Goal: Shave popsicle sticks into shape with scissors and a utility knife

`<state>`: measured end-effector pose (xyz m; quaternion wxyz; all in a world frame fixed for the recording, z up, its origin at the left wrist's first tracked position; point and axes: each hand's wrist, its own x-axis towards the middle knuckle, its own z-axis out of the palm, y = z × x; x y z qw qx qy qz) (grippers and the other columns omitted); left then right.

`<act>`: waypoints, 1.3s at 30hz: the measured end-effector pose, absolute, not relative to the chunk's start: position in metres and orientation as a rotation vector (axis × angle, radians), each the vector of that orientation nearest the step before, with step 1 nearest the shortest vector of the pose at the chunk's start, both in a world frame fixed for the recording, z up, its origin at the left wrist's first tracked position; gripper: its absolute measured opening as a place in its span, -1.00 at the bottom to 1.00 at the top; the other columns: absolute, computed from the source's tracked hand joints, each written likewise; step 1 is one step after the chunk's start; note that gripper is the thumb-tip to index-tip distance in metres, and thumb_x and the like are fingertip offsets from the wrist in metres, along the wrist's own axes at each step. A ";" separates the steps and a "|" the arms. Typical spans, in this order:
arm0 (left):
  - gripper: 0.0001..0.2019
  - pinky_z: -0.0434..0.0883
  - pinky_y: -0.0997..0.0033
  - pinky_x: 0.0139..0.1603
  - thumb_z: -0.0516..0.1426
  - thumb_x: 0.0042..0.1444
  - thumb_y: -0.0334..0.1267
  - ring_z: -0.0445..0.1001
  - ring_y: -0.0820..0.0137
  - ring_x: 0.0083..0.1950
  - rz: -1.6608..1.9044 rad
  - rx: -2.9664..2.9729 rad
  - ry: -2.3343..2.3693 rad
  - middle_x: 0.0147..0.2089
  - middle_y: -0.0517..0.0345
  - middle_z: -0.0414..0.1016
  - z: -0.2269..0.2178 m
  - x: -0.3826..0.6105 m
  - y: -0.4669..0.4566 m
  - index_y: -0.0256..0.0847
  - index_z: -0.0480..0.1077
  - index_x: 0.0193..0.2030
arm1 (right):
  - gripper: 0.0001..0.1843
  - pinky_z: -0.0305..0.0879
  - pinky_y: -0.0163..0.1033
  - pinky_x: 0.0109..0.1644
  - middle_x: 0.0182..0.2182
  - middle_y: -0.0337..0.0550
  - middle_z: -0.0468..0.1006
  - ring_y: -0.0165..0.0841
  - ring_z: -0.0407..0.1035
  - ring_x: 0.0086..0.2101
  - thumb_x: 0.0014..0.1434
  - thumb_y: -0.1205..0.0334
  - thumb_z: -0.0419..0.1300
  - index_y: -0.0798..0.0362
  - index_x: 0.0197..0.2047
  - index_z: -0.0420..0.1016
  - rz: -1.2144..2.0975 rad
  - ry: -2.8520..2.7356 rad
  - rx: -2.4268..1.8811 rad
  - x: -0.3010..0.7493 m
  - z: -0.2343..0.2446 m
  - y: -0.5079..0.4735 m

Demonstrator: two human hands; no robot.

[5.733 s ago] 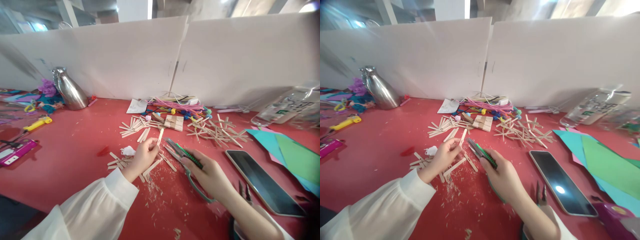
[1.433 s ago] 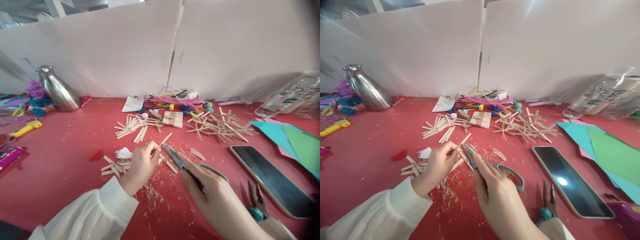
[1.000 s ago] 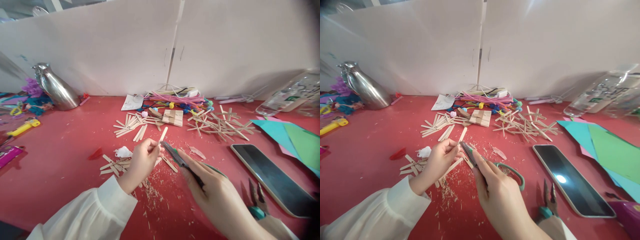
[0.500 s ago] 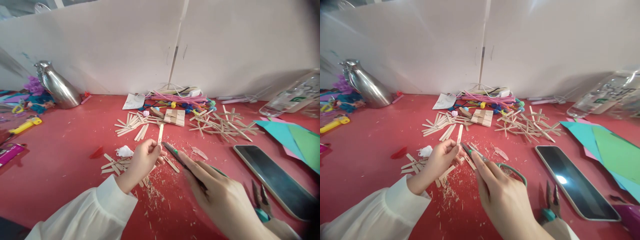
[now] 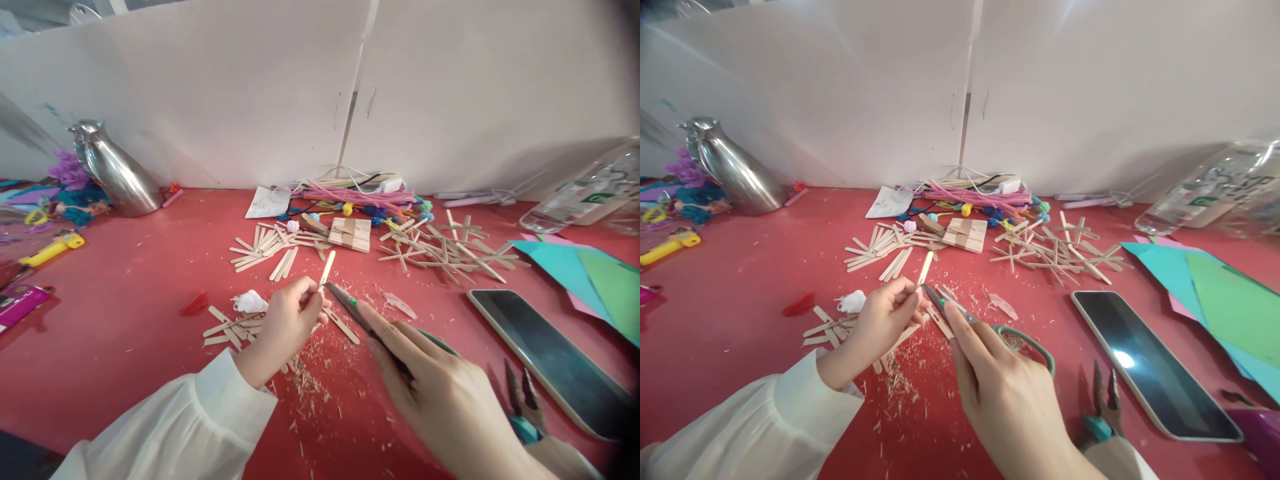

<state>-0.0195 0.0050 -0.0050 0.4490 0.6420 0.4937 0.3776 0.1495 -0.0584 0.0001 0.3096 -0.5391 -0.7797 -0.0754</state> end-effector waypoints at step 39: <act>-0.73 0.07 0.48 -0.54 0.00 0.14 -0.29 0.13 0.53 -0.60 0.883 2.058 1.445 -0.66 0.32 0.11 0.000 -0.024 0.008 -0.19 0.09 -0.58 | -0.62 0.11 -0.36 -0.72 -0.45 -0.28 0.59 -0.48 0.42 -0.64 0.25 0.30 -0.10 0.07 0.00 0.45 -0.427 -2.096 -1.401 0.150 0.003 -0.056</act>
